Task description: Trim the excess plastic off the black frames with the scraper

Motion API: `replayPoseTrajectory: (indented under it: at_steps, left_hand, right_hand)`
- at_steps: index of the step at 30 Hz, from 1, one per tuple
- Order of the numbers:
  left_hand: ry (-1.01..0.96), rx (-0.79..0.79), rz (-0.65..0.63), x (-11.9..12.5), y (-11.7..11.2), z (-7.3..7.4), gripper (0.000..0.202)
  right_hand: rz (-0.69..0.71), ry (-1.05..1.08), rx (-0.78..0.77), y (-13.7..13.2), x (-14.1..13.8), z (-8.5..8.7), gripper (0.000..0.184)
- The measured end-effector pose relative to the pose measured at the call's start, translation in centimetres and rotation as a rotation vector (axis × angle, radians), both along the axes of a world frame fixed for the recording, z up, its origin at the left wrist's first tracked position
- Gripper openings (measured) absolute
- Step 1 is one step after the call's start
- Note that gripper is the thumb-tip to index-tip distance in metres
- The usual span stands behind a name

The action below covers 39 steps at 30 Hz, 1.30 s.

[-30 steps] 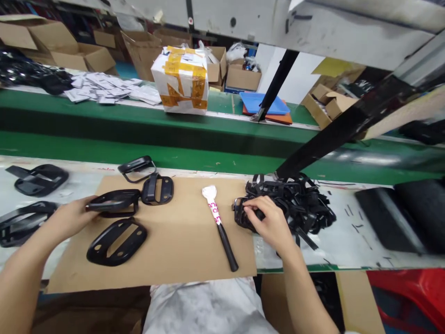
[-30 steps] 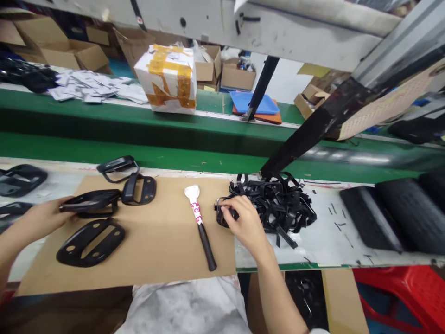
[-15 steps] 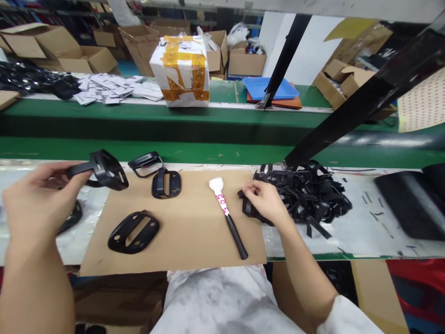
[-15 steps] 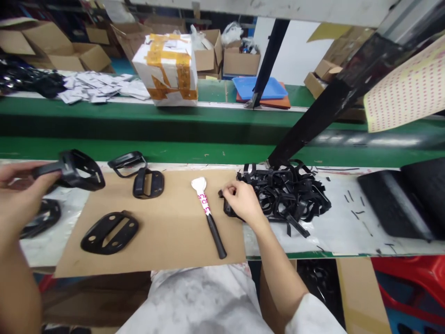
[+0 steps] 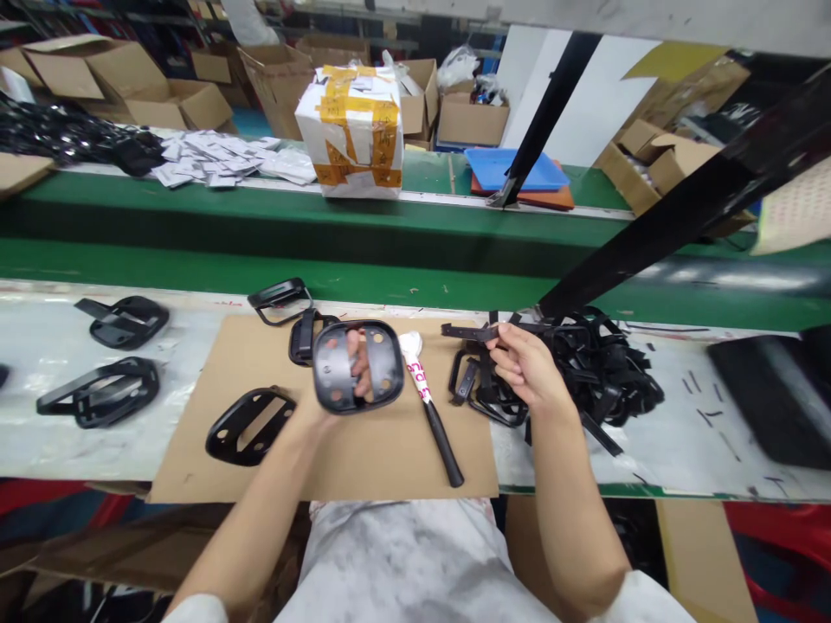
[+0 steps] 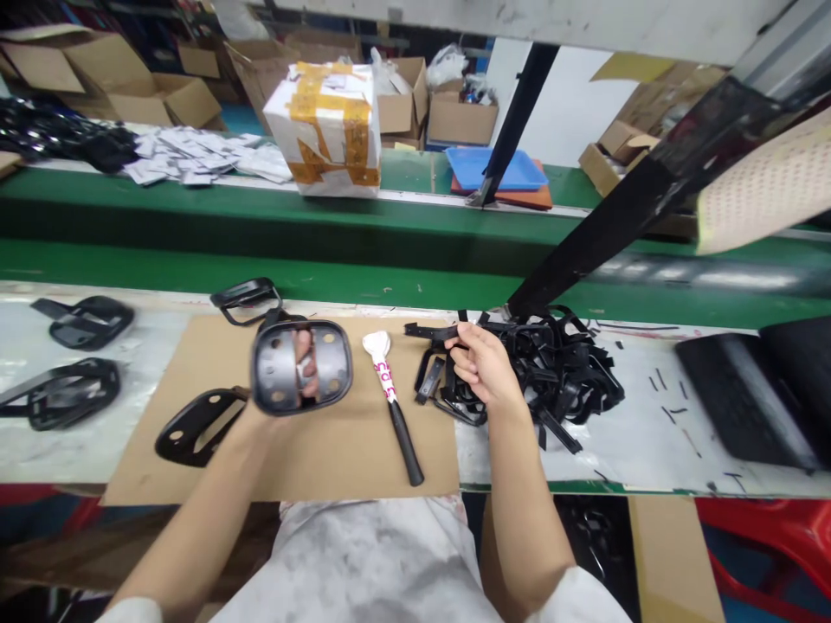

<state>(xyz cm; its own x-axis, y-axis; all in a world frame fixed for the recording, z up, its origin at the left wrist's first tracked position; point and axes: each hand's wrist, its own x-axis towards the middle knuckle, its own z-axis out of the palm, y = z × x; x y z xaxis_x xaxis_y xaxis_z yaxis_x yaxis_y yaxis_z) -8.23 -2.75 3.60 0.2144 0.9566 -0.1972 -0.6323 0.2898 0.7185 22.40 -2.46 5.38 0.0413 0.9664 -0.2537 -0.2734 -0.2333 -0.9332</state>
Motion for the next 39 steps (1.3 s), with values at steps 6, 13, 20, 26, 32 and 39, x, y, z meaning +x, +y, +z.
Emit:
replayPoseTrajectory:
  at_steps: [6, 13, 20, 26, 32, 39]
  left_hand:
    - [0.032, -0.104, -0.047, 4.9, 2.0, -2.8, 0.057]
    - [0.024, -0.168, 0.053, 4.9, 3.9, -4.3, 0.041]
    - [0.153, -0.170, 0.178, 4.4, 3.3, -5.0, 0.036]
    - [0.145, -0.171, 0.102, 4.1, 3.7, -4.6, 0.024]
    - [0.065, -0.110, -0.094, 3.8, 3.3, -4.1, 0.028]
    - [0.032, -0.217, -0.147, 3.9, 3.3, -4.4, 0.043]
  right_hand:
    - [-0.037, -0.047, 0.291, -3.6, -3.9, 0.5, 0.023]
    - [0.092, -0.815, 0.746, -6.0, -8.7, -1.7, 0.019]
    - [0.262, -0.988, 0.793, -4.9, -9.9, -3.5, 0.029]
    - [0.367, -1.031, 0.816, -4.1, -9.6, -2.9, 0.029]
    - [0.421, -1.037, 0.861, -3.8, -9.3, -2.5, 0.034]
    - [0.228, -1.043, 0.952, -5.1, -9.8, -4.1, 0.029]
